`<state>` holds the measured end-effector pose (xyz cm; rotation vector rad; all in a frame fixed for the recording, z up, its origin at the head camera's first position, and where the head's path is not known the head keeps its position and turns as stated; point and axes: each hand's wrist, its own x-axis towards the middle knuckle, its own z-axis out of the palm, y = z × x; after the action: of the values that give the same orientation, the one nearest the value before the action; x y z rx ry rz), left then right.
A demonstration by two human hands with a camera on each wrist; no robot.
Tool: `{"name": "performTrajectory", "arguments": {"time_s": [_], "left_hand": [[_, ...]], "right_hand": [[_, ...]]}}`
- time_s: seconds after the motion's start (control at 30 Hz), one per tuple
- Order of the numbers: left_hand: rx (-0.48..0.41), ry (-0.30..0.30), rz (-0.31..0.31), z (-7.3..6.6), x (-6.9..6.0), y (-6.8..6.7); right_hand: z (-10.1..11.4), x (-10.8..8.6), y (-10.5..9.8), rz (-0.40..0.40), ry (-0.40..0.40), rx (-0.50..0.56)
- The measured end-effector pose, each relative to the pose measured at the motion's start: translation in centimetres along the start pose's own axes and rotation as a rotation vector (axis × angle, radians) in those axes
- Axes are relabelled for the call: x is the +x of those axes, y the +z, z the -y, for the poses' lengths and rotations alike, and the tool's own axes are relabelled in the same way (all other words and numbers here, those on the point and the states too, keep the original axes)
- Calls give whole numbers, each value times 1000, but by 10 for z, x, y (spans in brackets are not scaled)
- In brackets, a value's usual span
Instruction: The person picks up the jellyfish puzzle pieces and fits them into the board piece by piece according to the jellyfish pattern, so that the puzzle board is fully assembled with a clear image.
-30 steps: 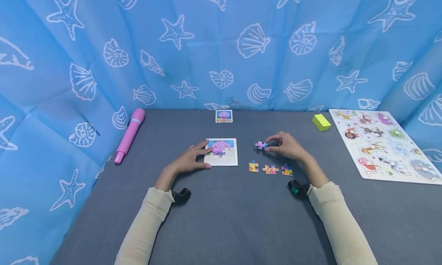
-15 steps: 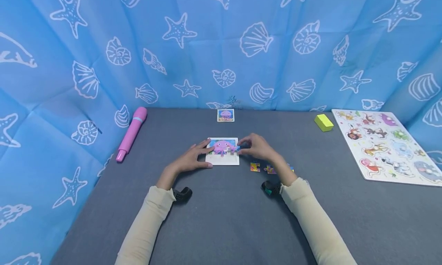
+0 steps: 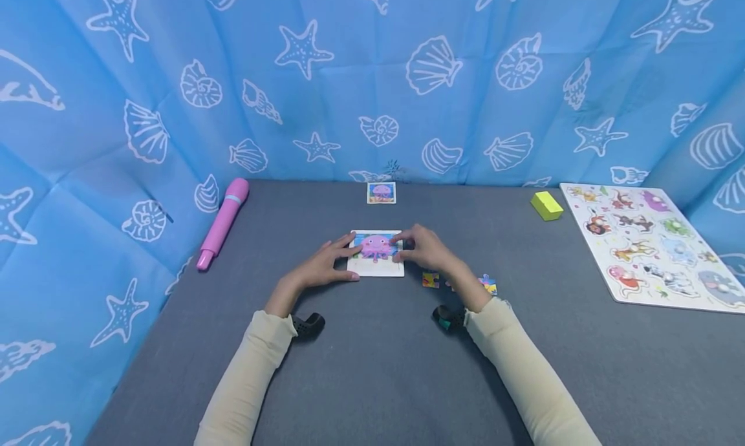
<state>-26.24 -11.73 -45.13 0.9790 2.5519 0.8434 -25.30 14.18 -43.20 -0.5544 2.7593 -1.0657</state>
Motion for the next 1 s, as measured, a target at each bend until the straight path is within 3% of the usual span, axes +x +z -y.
{"name": "performTrajectory", "arguments": {"time_s": [0.2, 0.53, 0.7, 1.0], "left_hand": [[10, -9, 11, 1, 3, 0], [-5, -13, 18, -1, 3, -1], [0, -15, 16, 0, 1, -2], [10, -10, 13, 1, 0, 0]], "right_hand": [[0, 3, 1, -9, -76, -12], [-2, 11, -3, -48, -100, -67], [1, 13, -3, -32, -79, -93], [-9, 14, 0, 8, 10, 63]]}}
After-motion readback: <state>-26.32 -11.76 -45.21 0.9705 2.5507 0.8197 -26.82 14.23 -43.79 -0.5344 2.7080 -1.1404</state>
